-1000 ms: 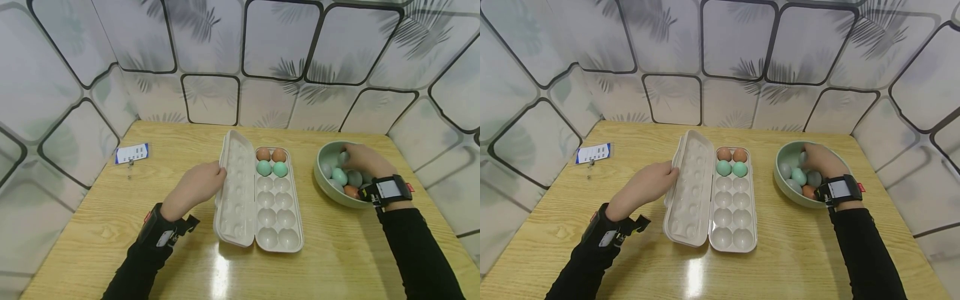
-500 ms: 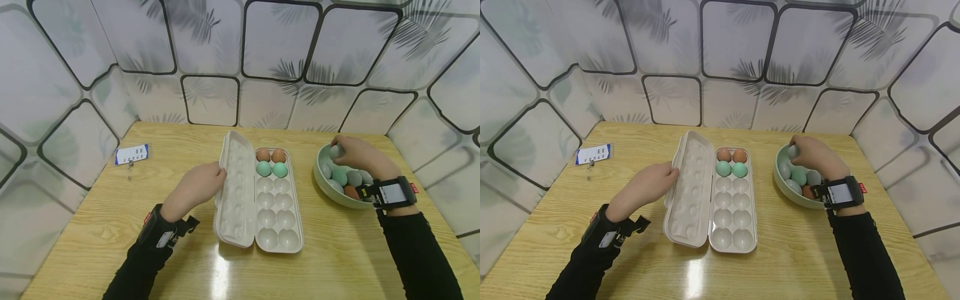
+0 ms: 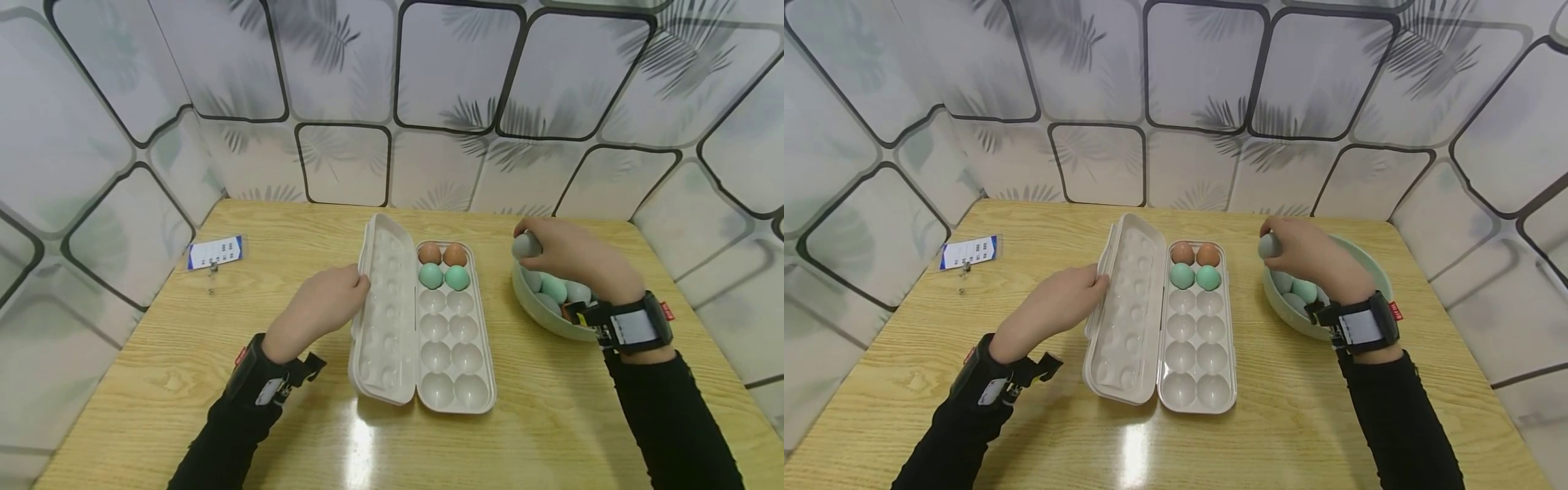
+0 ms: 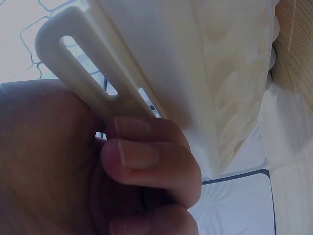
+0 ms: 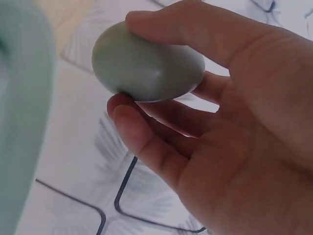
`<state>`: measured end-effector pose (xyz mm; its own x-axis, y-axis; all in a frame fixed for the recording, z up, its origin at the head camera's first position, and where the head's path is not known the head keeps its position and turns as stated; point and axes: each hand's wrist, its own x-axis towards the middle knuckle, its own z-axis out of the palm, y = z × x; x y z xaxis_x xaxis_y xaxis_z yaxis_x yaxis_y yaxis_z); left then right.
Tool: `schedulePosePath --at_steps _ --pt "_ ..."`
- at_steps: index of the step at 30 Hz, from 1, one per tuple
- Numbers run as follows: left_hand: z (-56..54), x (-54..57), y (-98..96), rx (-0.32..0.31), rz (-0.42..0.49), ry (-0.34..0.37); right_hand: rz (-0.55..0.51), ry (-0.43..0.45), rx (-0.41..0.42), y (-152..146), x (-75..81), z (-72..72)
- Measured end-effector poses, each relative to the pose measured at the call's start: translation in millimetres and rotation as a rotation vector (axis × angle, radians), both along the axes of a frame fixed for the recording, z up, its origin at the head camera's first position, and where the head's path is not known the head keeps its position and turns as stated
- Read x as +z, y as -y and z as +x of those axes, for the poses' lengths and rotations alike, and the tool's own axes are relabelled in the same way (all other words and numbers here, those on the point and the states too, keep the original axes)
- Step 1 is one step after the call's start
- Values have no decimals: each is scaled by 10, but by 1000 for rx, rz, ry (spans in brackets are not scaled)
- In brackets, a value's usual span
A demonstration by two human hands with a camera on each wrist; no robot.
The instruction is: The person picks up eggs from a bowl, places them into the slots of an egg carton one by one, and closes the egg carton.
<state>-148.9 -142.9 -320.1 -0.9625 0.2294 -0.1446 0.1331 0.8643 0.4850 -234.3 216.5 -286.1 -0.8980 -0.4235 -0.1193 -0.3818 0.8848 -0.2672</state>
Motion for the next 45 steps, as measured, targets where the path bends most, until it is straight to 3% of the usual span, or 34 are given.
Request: schedulePosePath --at_steps 13,21,31,45 --pt "2 -5 -7 -3 -5 -8 -73 -29 132 489 -222 91" --pt "3 9 -14 -4 -11 -8 -91 29 153 737 -314 172" --pt "6 9 -15 -6 -10 -9 -136 -2 207 959 -556 249" --pt "10 -1 -11 2 -2 -5 -144 16 183 1054 -772 285"
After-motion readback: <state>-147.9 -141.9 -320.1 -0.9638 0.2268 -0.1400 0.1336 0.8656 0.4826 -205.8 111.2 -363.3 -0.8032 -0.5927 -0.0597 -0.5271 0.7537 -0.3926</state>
